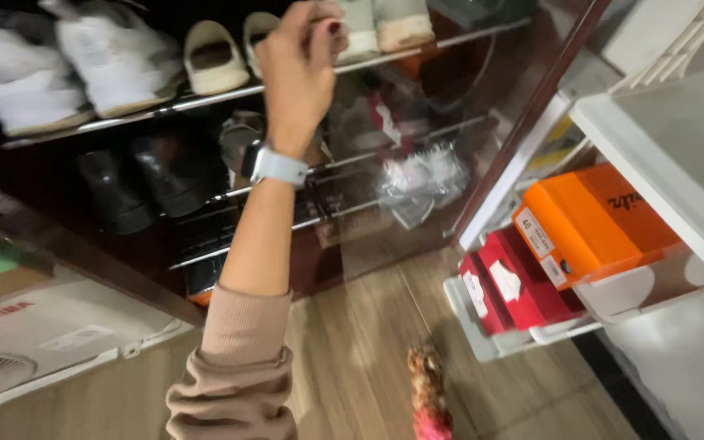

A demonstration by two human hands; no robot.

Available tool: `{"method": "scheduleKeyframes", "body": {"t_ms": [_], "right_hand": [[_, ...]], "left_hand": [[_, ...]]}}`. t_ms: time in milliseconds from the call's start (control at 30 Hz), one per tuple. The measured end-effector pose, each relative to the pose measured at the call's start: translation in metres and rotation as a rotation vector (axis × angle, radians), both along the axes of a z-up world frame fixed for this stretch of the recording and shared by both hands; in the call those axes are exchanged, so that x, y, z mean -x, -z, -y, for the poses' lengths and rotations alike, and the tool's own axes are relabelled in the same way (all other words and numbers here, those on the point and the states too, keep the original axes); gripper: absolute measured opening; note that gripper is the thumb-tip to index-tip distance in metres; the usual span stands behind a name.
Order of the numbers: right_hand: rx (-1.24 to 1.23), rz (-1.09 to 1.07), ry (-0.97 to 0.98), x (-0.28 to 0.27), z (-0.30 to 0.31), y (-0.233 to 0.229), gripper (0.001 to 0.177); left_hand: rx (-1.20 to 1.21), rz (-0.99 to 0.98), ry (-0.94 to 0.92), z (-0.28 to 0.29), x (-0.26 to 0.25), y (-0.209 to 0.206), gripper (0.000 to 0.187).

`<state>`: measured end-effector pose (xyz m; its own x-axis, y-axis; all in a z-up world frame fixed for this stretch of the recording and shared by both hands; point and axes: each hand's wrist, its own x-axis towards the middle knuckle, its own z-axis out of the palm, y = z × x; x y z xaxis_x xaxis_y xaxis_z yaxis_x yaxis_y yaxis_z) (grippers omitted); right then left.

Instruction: The person cleans a shoe cabinet and several pairs of shoes using a duster. They remove shoes from the cabinet, dust them individually, and place them back. The person also dusts the cabinet shelves, glass door, and nearby shoe boxes.

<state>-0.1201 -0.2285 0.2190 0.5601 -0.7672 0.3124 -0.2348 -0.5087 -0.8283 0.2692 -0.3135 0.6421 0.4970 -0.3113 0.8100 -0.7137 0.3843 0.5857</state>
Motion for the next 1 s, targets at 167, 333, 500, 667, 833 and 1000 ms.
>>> {"method": "scheduleKeyframes", "body": {"t_ms": [167,333,500,667,833,1000], "right_hand": [[0.061,0.062,0.089,0.011,0.029,0.022,0.029],[0.116,0.226,0.169,-0.042,0.074,-0.056,0.028],[0.133,0.448,0.302,-0.069,0.087,-0.075,0.028],[-0.298,1.104,0.036,-0.229,0.181,-0.136,0.021],[0.247,0.799,0.356,-0.291,0.244,-0.198,0.012],[0.515,0.832,0.182,-0.296,0.221,-0.253,0.017]], "left_hand": [[-0.001,0.108,-0.062,0.001,-0.002,-0.005,0.01],[-0.018,0.077,-0.194,0.009,-0.002,-0.005,0.007],[-0.073,-0.027,-0.217,0.011,-0.006,0.0,0.009],[-0.04,0.021,-0.287,0.011,-0.004,-0.006,0.014],[-0.029,-0.118,-0.154,0.013,-0.007,0.003,0.015],[-0.068,0.32,-0.599,0.013,-0.018,0.012,0.016]]}}
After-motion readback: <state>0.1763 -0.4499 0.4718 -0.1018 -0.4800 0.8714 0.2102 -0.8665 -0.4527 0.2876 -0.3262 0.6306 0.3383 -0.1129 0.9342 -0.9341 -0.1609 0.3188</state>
